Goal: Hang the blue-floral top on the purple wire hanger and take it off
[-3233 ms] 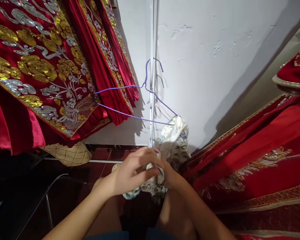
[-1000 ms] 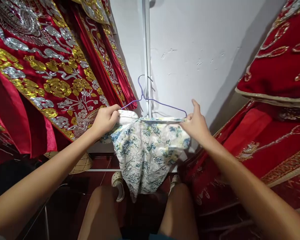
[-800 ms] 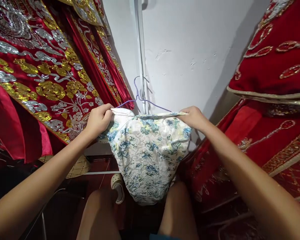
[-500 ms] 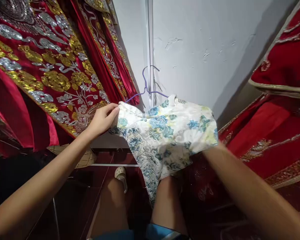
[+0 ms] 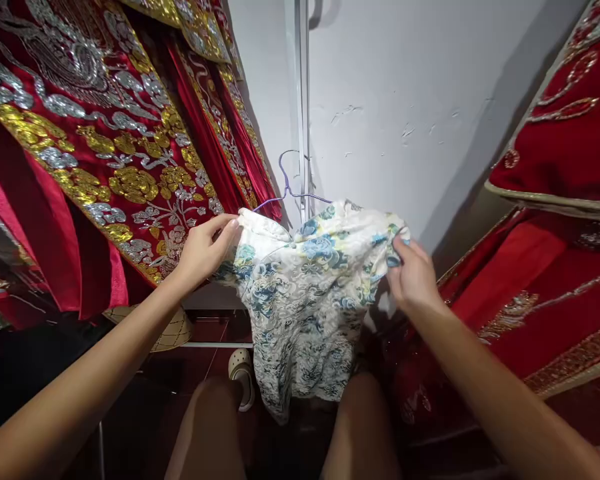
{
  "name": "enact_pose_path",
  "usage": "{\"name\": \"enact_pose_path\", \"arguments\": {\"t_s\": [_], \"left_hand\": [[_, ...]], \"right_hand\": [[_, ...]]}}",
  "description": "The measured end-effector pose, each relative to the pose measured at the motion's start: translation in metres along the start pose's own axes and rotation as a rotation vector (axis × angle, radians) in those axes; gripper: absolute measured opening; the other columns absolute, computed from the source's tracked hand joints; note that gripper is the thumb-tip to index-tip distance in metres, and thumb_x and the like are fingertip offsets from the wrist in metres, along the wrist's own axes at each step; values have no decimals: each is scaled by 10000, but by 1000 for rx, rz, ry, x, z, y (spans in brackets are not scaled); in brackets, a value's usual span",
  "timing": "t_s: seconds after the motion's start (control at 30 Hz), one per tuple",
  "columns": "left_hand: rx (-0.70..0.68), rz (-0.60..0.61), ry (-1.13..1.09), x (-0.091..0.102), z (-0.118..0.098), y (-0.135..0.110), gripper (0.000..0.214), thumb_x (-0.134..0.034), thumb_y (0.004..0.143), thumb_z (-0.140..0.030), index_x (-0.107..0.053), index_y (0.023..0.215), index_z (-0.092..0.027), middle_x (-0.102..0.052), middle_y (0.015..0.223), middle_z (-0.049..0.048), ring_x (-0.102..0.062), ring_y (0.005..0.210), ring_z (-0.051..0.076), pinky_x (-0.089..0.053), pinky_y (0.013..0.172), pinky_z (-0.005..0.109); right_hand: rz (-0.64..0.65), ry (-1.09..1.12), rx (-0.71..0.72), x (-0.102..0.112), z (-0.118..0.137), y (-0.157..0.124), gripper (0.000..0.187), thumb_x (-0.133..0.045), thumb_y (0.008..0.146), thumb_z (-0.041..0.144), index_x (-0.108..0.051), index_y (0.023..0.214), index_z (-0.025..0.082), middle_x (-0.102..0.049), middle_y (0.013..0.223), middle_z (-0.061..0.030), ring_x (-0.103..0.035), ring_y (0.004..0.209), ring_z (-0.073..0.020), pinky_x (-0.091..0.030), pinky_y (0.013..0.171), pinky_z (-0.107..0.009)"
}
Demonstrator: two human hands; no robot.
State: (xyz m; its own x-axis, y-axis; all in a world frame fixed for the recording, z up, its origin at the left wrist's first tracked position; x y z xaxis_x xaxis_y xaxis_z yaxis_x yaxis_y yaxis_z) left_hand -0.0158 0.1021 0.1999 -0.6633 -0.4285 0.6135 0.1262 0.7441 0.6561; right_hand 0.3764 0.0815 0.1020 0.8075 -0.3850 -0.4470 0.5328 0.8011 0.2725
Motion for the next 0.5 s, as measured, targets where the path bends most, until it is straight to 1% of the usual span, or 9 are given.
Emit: {"name": "enact_pose_path", "arguments": {"t_s": [0.1, 0.17, 0.2, 0.23, 0.3, 0.37, 0.4, 0.43, 0.5], "left_hand": [[19, -38, -30, 6, -2, 5, 436, -482, 961, -536, -736, 994, -184, -723, 846, 41, -603, 749, 191, -388, 679, 268], [20, -65, -42, 8, 2, 6, 395, -543, 929, -525, -699, 849, -171, -646, 719, 13, -524, 659, 159, -343, 621, 256], [29, -85, -67, 8, 6, 5, 391, -563, 917, -515, -653, 759, -169, -586, 657, -1, -474, 618, 145, -317, 593, 253], [51, -111, -114, 7, 13, 3, 421, -566, 913, -516, -584, 669, -173, -514, 600, -13, -421, 580, 133, -288, 565, 253], [137, -172, -269, 3, 30, -5, 522, -521, 925, -574, -446, 571, -198, -387, 528, -31, -335, 518, 121, -243, 516, 262], [242, -236, -495, -7, 44, -16, 597, -452, 920, -679, -414, 551, -212, -361, 505, -30, -331, 486, 122, -247, 490, 268], [277, -257, -594, -13, 46, -21, 634, -408, 913, -727, -424, 546, -212, -375, 504, -23, -355, 482, 124, -269, 486, 269], [297, -257, -687, -21, 44, -24, 673, -356, 911, -760, -439, 536, -207, -397, 511, -11, -387, 486, 127, -297, 490, 268], [326, -173, -899, -41, 28, -28, 746, -241, 930, -767, -450, 500, -195, -422, 526, 11, -423, 489, 124, -341, 501, 263]], "right_hand": [[63, 41, 43, -35, 27, 1, 130, -650, 907, 269, -670, 1000, 180, -701, 1114, -92, -657, 929, -147, -498, 721, -248], [122, 29, 101, -58, 44, -20, 177, -641, 926, 314, -673, 1062, 207, -703, 1132, -79, -664, 965, -159, -524, 746, -264], [219, -9, 125, -71, 50, -38, 192, -640, 932, 354, -688, 1062, 221, -715, 1087, -65, -673, 947, -168, -538, 748, -276], [379, -75, 160, -87, 56, -62, 209, -628, 940, 403, -713, 1026, 233, -728, 1005, -52, -683, 895, -180, -552, 736, -295], [892, -239, 232, -121, 57, -126, 221, -691, 896, 433, -761, 974, 239, -737, 985, -60, -685, 970, -228, -558, 871, -365], [1267, -371, 276, -128, 47, -179, 331, -750, 845, 451, -762, 1108, 251, -719, 1151, -87, -635, 1147, -270, -498, 1027, -413], [1342, -427, 276, -125, 40, -190, 401, -743, 851, 455, -731, 1202, 260, -688, 1248, -95, -595, 1227, -277, -459, 1080, -424], [1334, -484, 262, -122, 31, -189, 456, -710, 880, 457, -679, 1295, 271, -645, 1337, -98, -556, 1288, -275, -429, 1113, -431], [1150, -592, 231, -112, 13, -162, 522, -618, 945, 453, -551, 1434, 282, -537, 1476, -99, -471, 1381, -271, -373, 1158, -453]]}}
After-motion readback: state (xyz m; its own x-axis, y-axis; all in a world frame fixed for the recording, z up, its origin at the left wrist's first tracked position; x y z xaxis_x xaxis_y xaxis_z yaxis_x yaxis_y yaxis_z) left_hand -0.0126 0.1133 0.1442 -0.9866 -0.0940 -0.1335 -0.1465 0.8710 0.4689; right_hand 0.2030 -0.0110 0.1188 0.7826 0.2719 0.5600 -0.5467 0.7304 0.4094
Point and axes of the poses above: each hand's wrist, its own y-axis towards the middle knuckle, its own x-axis out of the back of the hand, z = x × y, the point moved 9 cm from there along y, towards the middle knuckle
